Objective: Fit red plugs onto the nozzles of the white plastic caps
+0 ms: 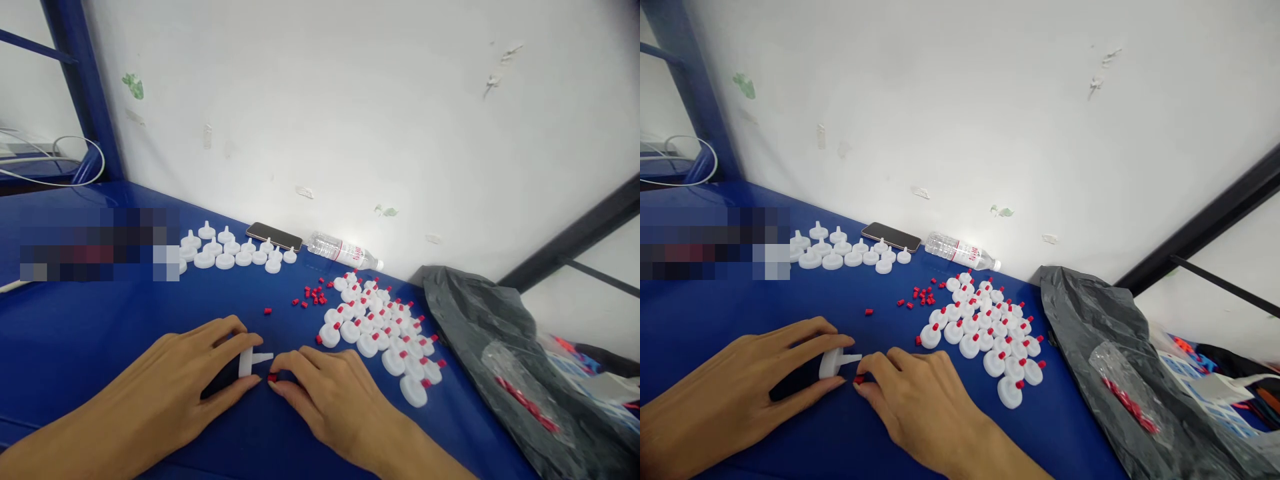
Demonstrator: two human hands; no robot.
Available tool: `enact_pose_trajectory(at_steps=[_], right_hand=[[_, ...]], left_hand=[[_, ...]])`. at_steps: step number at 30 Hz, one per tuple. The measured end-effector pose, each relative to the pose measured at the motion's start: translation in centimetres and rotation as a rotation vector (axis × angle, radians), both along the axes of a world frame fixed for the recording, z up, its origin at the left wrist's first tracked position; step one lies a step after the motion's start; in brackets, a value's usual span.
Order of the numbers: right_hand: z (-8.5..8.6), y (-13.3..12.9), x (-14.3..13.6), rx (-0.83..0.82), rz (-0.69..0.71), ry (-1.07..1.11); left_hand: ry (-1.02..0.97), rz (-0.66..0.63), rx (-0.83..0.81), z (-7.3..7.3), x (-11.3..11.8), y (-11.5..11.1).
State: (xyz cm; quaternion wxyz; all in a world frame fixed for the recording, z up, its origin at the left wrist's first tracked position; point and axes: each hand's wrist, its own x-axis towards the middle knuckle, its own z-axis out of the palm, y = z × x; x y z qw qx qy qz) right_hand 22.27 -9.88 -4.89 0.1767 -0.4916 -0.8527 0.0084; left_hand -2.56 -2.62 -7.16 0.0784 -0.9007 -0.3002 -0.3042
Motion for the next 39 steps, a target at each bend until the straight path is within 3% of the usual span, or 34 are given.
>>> enact_pose_trajectory(at_steps=[10, 16, 24, 31, 35, 39], right_hand=[[-0.8, 0.4, 0.6, 0.137, 0.095, 0.038], [-0.2, 0.5, 0.5, 0.215, 0.088, -0.037], [0.4, -0.2, 0.5, 0.055, 0.053, 0.406], [0.6, 0.3, 0.1, 0.02, 0.053, 0.568], [0.6, 0.2, -0.4, -0.102, -0.05, 0.67], [0.4, 0.1, -0.7, -0.189, -0.062, 0.736]], left_hand=[[-0.01, -0.024, 0.042, 0.2, 0.1, -0.1], [-0.016, -0.056, 0.0, 0.4, 0.2, 0.1], [-0.032, -0.02, 0.064, -0.5, -0.2, 0.0], [-0.011, -0.069, -0.026, -0.1, -0.2, -0.1], [-0.026, -0.092, -0.058, 0.3, -0.1, -0.2], [-0.021, -0.134, -0.092, 0.2, -0.5, -0.4]])
